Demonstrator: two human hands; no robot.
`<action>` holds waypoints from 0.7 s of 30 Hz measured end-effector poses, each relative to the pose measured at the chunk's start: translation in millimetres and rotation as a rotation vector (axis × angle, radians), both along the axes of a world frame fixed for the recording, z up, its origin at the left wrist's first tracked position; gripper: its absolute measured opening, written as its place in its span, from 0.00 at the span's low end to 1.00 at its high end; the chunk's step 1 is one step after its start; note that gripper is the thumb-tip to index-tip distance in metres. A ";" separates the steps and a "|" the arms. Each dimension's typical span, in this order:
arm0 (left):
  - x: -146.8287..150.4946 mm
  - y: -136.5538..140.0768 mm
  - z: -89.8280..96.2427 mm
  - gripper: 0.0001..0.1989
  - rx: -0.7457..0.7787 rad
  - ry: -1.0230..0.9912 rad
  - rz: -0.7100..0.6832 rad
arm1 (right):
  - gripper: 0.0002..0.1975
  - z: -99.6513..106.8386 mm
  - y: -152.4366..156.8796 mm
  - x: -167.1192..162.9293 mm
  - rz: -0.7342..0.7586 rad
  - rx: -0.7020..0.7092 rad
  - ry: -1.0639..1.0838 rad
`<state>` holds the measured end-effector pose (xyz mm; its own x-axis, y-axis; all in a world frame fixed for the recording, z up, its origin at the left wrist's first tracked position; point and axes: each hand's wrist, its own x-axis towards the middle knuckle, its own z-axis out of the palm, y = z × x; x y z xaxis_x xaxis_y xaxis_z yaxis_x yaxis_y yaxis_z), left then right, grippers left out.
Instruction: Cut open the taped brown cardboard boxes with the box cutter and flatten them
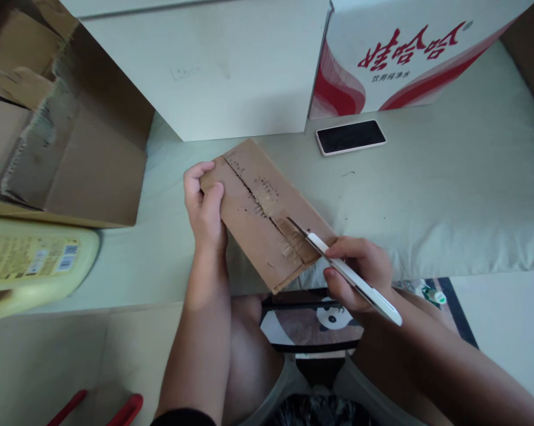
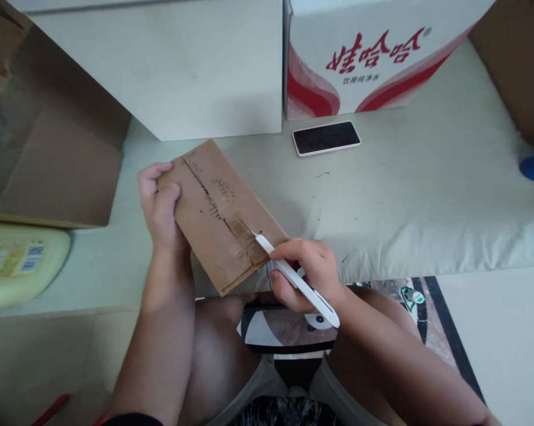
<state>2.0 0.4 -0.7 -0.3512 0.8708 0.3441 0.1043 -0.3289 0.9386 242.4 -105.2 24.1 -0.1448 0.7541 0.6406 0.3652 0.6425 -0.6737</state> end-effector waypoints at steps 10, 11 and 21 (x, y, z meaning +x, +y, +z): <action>0.3 -1.3 1.2 0.19 -0.016 -0.032 0.010 | 0.11 -0.2 1.0 -0.3 0.008 0.012 0.009; 0.4 -1.3 1.1 0.19 -0.017 -0.031 0.010 | 0.12 -0.3 1.1 -0.4 0.010 0.013 0.012; -1.7 -0.3 0.1 0.22 -0.046 0.013 0.012 | 0.11 -0.3 0.0 -0.1 0.000 0.003 0.021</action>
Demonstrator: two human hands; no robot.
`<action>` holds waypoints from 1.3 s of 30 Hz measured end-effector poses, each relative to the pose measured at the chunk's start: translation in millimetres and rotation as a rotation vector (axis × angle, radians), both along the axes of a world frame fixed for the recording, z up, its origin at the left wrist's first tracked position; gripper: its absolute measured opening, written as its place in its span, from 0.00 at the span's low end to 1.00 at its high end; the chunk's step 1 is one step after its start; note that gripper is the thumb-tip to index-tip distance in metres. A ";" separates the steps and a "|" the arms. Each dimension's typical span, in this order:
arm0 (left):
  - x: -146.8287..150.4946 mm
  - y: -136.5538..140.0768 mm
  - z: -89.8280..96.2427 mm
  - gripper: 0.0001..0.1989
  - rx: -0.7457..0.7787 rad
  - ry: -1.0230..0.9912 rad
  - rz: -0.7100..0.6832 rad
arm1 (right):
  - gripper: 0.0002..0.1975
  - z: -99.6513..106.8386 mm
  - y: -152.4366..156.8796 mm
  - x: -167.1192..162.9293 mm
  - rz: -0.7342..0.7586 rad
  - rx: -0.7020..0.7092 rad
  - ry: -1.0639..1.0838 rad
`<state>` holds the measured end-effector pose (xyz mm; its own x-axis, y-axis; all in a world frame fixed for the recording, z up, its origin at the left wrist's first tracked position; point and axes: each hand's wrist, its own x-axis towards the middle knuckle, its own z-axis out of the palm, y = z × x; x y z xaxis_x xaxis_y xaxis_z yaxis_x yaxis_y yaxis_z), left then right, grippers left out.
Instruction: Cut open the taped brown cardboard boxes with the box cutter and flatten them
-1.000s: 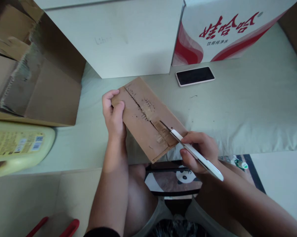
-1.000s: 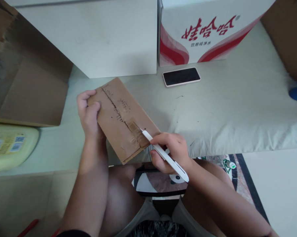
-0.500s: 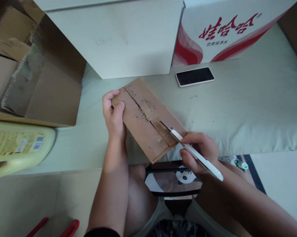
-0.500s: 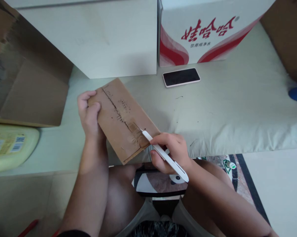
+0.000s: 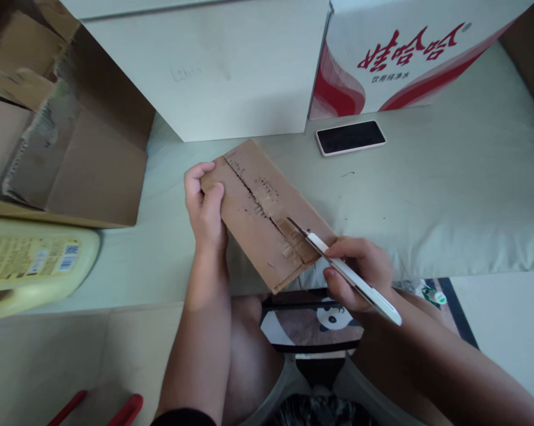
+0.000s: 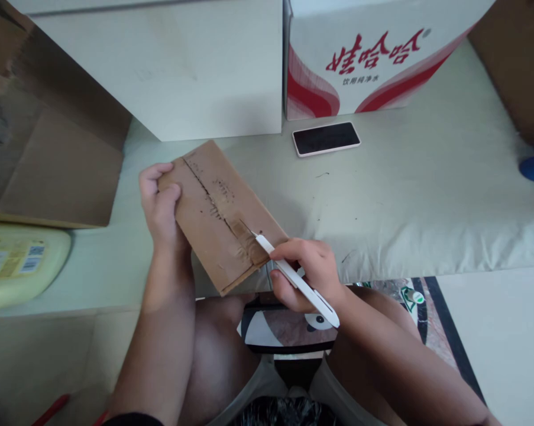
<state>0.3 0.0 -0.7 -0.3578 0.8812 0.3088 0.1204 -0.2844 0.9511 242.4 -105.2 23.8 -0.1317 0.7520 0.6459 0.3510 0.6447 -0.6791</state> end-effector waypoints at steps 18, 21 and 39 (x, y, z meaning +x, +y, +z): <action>2.9 0.0 1.3 0.22 0.017 -0.001 0.018 | 0.13 0.7 0.7 -0.4 0.023 0.005 0.014; 2.5 0.3 0.9 0.23 0.005 0.007 0.022 | 0.12 -0.1 0.5 -0.2 0.017 0.000 0.003; 0.9 0.1 -2.2 0.24 0.003 -0.002 -0.006 | 0.12 2.1 0.3 1.4 0.031 -0.021 -0.003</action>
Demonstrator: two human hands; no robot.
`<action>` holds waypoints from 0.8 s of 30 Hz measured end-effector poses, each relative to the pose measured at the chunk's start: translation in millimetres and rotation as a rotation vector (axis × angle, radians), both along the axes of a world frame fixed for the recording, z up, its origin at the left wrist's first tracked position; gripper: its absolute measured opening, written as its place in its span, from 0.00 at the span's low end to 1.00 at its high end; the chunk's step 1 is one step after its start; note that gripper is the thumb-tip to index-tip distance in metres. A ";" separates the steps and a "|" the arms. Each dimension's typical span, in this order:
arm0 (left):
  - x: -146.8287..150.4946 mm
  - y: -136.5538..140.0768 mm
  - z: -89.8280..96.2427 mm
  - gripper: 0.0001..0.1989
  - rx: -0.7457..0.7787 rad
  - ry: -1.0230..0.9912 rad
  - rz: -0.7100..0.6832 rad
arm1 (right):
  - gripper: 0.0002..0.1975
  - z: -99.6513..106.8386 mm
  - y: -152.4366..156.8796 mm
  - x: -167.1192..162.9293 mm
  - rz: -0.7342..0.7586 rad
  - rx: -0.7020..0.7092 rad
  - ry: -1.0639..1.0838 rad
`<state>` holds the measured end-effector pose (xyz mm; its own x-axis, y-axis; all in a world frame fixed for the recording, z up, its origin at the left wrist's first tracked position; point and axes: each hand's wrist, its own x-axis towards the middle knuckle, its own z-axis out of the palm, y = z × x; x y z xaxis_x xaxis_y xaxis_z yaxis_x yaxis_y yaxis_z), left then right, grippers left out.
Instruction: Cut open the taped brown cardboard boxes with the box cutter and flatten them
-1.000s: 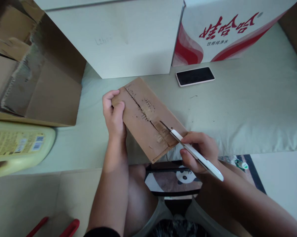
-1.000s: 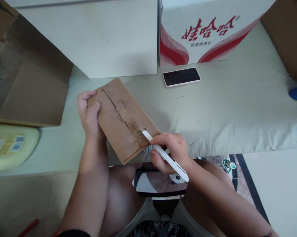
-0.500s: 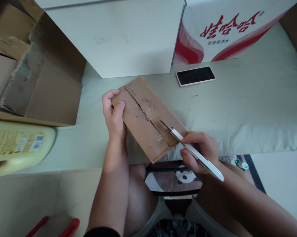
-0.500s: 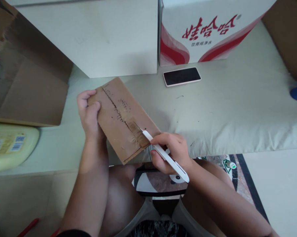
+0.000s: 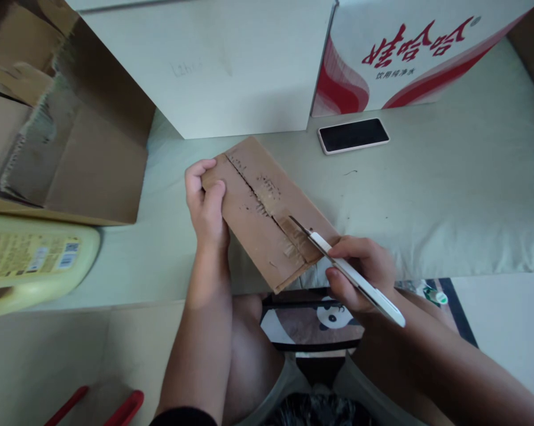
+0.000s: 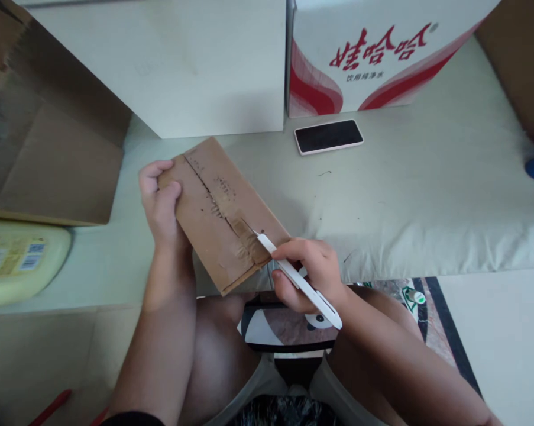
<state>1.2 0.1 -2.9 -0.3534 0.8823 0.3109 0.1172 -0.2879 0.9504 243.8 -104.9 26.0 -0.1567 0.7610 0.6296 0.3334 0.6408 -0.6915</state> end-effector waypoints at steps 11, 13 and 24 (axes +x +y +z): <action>3.0 -0.8 3.1 0.23 0.006 -0.008 0.019 | 0.11 0.4 0.0 -1.2 -0.004 0.006 -0.013; 2.4 -0.3 1.9 0.23 0.010 0.007 0.014 | 0.11 -0.2 -0.2 -1.3 -0.006 0.009 0.002; 3.4 -0.5 2.5 0.23 0.022 -0.021 -0.001 | 0.11 0.7 0.6 0.0 -0.004 0.015 -0.027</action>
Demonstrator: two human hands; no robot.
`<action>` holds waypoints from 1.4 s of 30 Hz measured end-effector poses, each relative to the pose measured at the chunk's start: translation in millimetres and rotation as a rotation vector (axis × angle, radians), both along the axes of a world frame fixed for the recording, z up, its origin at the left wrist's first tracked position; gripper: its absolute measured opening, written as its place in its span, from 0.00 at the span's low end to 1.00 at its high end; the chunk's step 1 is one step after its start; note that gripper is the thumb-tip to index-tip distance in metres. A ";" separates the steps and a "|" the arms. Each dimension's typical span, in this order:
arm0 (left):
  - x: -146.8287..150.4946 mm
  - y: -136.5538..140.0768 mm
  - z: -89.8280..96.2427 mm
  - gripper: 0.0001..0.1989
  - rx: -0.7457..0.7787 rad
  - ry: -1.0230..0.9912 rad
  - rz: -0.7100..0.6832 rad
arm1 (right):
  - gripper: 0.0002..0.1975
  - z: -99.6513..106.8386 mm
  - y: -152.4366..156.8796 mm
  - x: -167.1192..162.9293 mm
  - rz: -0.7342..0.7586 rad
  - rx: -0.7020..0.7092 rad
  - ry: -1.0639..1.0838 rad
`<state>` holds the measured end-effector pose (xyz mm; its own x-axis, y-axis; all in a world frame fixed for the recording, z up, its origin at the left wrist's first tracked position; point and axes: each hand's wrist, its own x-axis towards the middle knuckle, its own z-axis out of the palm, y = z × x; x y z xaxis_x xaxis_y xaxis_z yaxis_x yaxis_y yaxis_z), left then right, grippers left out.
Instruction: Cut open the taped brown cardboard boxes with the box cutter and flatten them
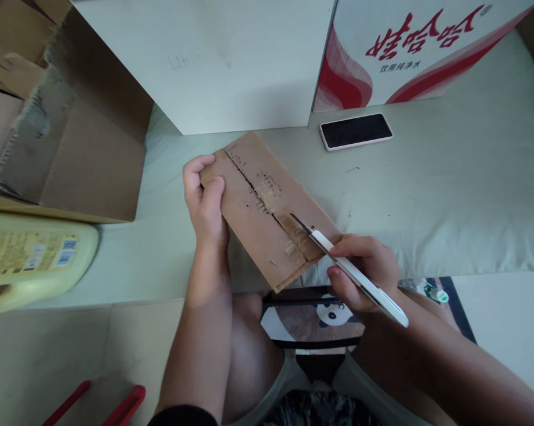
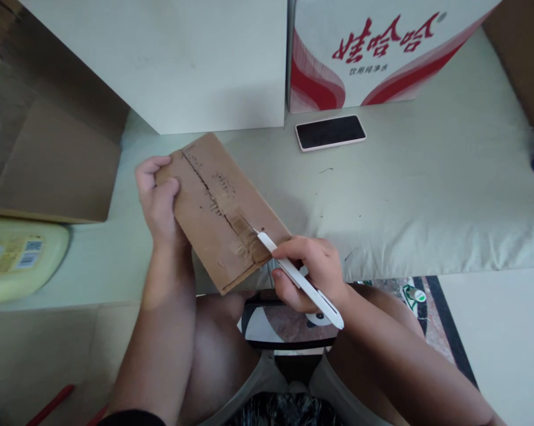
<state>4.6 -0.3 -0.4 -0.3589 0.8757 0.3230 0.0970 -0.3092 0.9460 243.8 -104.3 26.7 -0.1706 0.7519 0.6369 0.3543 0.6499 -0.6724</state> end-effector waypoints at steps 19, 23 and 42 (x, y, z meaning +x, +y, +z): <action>4.2 -0.2 4.4 0.20 0.033 -0.115 -0.004 | 0.12 -2.7 -1.8 -0.7 -0.009 -0.007 0.031; 1.4 0.4 1.2 0.24 0.012 -0.015 0.003 | 0.13 -0.6 -1.3 -1.3 0.018 -0.026 0.026; 1.5 -0.4 0.8 0.20 0.013 -0.015 0.022 | 0.12 -2.0 -2.6 -0.2 0.005 -0.032 0.031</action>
